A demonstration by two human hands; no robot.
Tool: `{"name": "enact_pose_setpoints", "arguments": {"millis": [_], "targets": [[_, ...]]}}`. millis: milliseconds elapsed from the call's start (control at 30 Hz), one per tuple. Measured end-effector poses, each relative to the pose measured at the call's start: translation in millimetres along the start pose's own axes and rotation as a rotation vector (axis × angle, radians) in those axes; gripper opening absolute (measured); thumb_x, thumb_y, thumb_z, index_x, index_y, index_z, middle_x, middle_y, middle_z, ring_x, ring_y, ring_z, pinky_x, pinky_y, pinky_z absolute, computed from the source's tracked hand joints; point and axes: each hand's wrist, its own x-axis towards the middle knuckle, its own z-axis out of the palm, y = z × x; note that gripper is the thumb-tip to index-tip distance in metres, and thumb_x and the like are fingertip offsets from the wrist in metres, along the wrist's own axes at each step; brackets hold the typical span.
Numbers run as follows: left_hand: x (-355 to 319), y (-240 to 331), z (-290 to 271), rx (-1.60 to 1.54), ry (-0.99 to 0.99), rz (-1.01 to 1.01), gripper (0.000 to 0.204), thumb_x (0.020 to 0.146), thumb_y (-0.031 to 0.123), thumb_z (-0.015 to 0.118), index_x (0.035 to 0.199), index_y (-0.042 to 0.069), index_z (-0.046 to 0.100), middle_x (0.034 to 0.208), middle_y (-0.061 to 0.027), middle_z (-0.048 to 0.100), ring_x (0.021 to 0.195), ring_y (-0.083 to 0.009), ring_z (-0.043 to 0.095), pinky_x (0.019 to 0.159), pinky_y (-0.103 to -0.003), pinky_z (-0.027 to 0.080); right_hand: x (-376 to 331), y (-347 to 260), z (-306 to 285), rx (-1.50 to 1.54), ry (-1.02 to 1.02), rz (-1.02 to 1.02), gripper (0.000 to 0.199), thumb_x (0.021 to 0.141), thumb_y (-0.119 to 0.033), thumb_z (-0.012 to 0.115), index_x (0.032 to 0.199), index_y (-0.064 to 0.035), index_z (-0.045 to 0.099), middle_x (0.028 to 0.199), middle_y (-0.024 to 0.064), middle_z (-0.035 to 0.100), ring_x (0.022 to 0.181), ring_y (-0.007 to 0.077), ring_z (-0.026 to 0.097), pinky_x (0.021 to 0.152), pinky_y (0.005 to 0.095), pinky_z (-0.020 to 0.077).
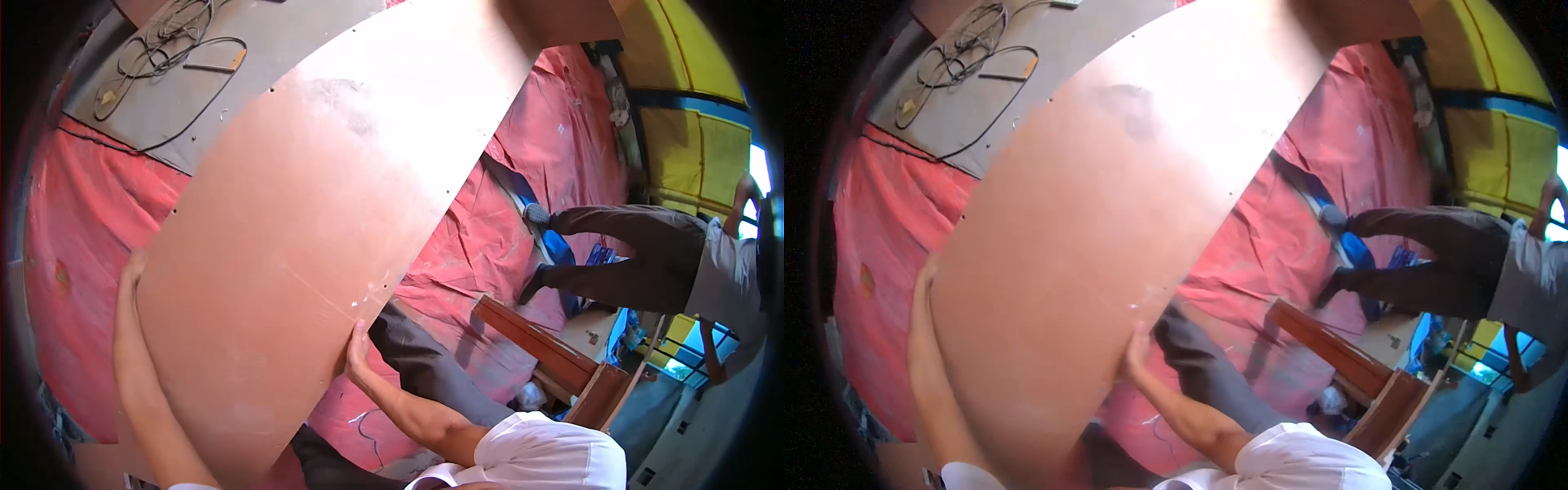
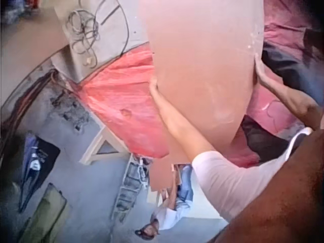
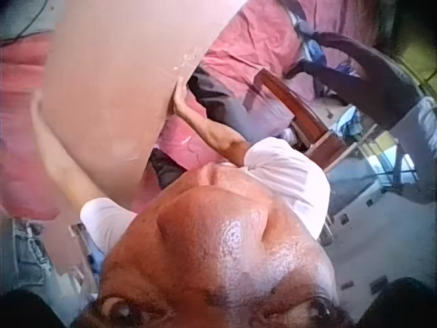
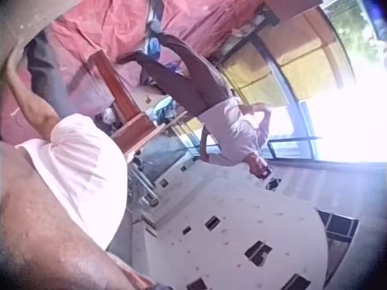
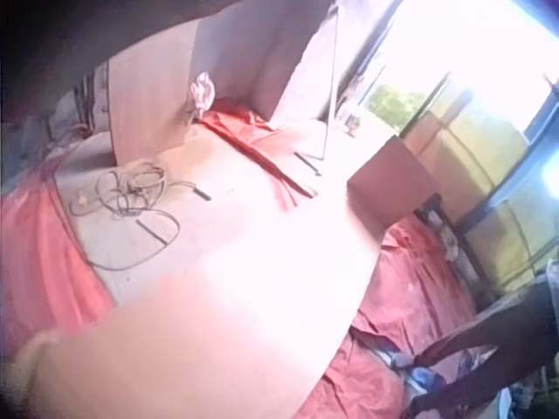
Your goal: The person assembles a wooden structure by positioning and aligning wooden boards with another worker and driving screws into the panels using a power drill.
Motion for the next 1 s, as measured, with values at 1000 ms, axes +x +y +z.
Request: {"name": "enact_pose_setpoints", "arguments": {"millis": [1000], "targets": [[-255.5,261.4,-69.4,0.256,0.685,0.385,0.018,0.075,0.027,0.068,0.068,0.011,0.067,0.050,-0.0064,0.051,0.044,-0.0229,0.052,0.041,-0.035,0.040,112.2,56.4,149.5,0.122,-0.782,0.258,0.072,0.088,-0.062,0.028,0.138,-0.0102,0.026,0.136,0.0092,0.036,0.123,0.0270,0.037,0.102,0.0409,0.0296]]}}
